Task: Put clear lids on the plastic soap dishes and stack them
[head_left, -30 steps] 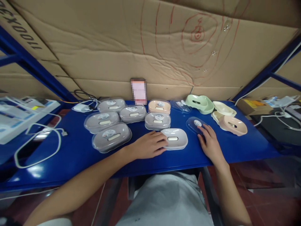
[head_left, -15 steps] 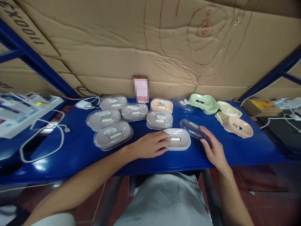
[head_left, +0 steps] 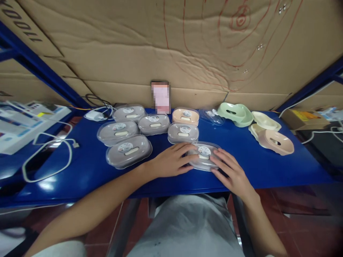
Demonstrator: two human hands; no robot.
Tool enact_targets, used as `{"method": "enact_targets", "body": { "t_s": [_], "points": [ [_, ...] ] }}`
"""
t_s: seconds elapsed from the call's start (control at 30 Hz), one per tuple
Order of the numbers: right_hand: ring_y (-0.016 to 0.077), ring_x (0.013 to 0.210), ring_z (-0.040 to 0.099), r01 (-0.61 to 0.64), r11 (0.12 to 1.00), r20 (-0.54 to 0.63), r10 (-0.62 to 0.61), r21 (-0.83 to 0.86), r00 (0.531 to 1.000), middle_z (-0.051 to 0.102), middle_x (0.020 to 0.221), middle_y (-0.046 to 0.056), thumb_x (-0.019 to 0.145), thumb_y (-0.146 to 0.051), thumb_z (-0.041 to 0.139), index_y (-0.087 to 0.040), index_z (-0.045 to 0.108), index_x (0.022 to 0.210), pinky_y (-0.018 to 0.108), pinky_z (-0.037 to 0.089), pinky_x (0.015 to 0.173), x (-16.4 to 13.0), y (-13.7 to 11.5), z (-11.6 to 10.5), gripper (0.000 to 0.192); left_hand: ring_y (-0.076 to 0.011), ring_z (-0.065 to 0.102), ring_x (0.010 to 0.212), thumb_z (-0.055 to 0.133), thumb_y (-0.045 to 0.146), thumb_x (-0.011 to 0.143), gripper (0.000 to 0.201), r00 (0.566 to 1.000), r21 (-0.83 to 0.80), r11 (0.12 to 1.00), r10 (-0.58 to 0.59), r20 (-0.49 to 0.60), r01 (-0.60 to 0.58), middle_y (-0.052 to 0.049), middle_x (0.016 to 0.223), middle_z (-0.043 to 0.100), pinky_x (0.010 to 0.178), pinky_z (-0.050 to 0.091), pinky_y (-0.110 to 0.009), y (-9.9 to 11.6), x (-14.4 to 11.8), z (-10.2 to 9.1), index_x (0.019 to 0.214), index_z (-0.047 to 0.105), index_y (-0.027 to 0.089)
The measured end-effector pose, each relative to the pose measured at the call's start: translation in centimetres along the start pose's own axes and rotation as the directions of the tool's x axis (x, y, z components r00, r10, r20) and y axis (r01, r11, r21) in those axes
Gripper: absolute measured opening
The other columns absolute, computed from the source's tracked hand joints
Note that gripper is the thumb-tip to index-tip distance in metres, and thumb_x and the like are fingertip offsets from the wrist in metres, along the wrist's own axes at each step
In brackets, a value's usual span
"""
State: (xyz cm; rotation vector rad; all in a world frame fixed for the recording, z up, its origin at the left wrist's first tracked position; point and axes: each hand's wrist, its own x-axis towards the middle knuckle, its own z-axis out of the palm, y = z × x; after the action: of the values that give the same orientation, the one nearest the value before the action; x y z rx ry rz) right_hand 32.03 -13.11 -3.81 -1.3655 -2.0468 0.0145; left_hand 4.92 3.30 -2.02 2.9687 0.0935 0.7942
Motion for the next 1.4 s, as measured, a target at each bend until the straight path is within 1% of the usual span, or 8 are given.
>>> {"method": "enact_targets", "body": {
  "t_s": [0.6, 0.8, 0.87, 1.0, 1.07, 1.13, 1.23, 1.4],
  "points": [
    [0.0319, 0.153, 0.053, 0.028, 0.999, 0.022, -0.027, -0.037, 0.999, 0.059, 0.161, 0.006, 0.103, -0.024, 0.071, -0.042, 0.041, 0.167, 0.059, 0.052, 0.124, 0.2, -0.5, 0.5, 0.073, -0.0292, 0.064, 0.114, 0.072, 0.034, 0.101, 0.028, 1.000, 0.045, 0.999, 0.003, 0.003, -0.003, -0.014, 0.123, 0.067, 0.099, 0.059, -0.043, 0.2, 0.3, -0.7, 0.123, 0.069, 0.017],
    [0.0408, 0.167, 0.026, -0.133, 0.984, 0.053, 0.140, -0.121, 0.989, 0.024, 0.182, 0.008, 0.101, -0.040, 0.073, -0.040, 0.039, 0.169, 0.068, 0.042, 0.127, 0.2, -0.3, 0.9, 0.076, -0.0310, 0.063, 0.119, 0.072, 0.033, 0.101, 0.027, 1.000, 0.042, 0.999, -0.012, 0.013, 0.011, -0.015, 0.126, 0.065, 0.099, 0.060, -0.044, 0.1, 0.3, -0.4, 0.123, 0.070, 0.017],
    [0.0371, 0.165, 0.032, -0.181, 0.981, 0.071, 0.186, -0.077, 0.980, 0.026, 0.181, 0.007, 0.103, -0.042, 0.071, -0.039, 0.037, 0.170, 0.061, 0.046, 0.126, -0.1, 0.0, 0.7, 0.075, -0.0316, 0.064, 0.121, 0.072, 0.035, 0.102, 0.032, 1.000, 0.058, 0.998, -0.004, 0.009, 0.003, -0.016, 0.130, 0.065, 0.101, 0.060, -0.045, 0.2, 0.3, -0.3, 0.128, 0.069, 0.018],
    [0.0337, 0.155, 0.050, -0.256, 0.965, -0.072, 0.252, -0.057, 0.965, 0.044, 0.173, 0.007, 0.098, -0.045, 0.076, -0.038, 0.048, 0.164, 0.053, 0.049, 0.125, -0.7, 1.2, -1.0, 0.072, -0.0301, 0.064, 0.126, 0.066, 0.036, 0.106, 0.037, 0.990, 0.115, 0.993, -0.010, -0.140, 0.026, -0.016, 0.137, 0.064, 0.103, 0.059, -0.043, 0.7, 0.5, -0.7, 0.139, 0.063, 0.019],
    [0.0342, 0.155, 0.051, -0.281, 0.959, -0.158, 0.271, -0.043, 0.950, 0.048, 0.170, 0.008, 0.095, -0.047, 0.080, -0.036, 0.051, 0.163, 0.052, 0.049, 0.125, -0.1, 1.9, -2.2, 0.074, -0.0250, 0.068, 0.115, 0.063, 0.030, 0.107, 0.027, 0.972, 0.126, 0.991, -0.006, -0.235, 0.037, -0.012, 0.126, 0.069, 0.097, 0.058, -0.037, 0.9, 0.5, -1.1, 0.130, 0.067, 0.018],
    [0.0329, 0.155, 0.050, -0.279, 0.960, -0.206, 0.271, -0.009, 0.940, 0.050, 0.169, 0.010, 0.094, -0.047, 0.081, -0.033, 0.052, 0.162, 0.048, 0.049, 0.125, 1.8, 2.5, -3.0, 0.075, -0.0186, 0.068, 0.094, 0.062, 0.026, 0.107, 0.013, 0.966, 0.129, 0.992, 0.037, -0.254, -0.004, -0.006, 0.104, 0.072, 0.086, 0.056, -0.031, 1.0, 0.5, -1.2, 0.111, 0.071, 0.019],
    [0.0316, 0.156, 0.049, -0.197, 0.980, -0.151, 0.194, -0.002, 0.969, 0.049, 0.169, 0.012, 0.096, -0.051, 0.079, -0.030, 0.052, 0.162, 0.049, 0.045, 0.128, 7.3, 2.7, -2.1, 0.075, -0.0150, 0.060, 0.073, 0.061, 0.027, 0.107, 0.025, 0.980, 0.146, 0.985, 0.119, -0.162, -0.095, -0.001, 0.081, 0.066, 0.072, 0.048, -0.031, 1.1, 0.5, -0.7, 0.085, 0.068, 0.020],
    [0.0347, 0.160, 0.042, 0.022, 0.999, 0.060, -0.024, 0.036, 0.998, 0.043, 0.173, 0.013, 0.094, -0.049, 0.081, -0.029, 0.050, 0.163, 0.058, 0.041, 0.129, 18.6, 0.7, 5.0, 0.078, -0.0165, 0.061, 0.075, 0.057, 0.031, 0.109, 0.030, 0.995, 0.155, 0.983, 0.094, 0.027, -0.097, -0.002, 0.082, 0.067, 0.073, 0.045, -0.033, 0.7, 0.3, 1.1, 0.084, 0.069, 0.020]
  ]
}}
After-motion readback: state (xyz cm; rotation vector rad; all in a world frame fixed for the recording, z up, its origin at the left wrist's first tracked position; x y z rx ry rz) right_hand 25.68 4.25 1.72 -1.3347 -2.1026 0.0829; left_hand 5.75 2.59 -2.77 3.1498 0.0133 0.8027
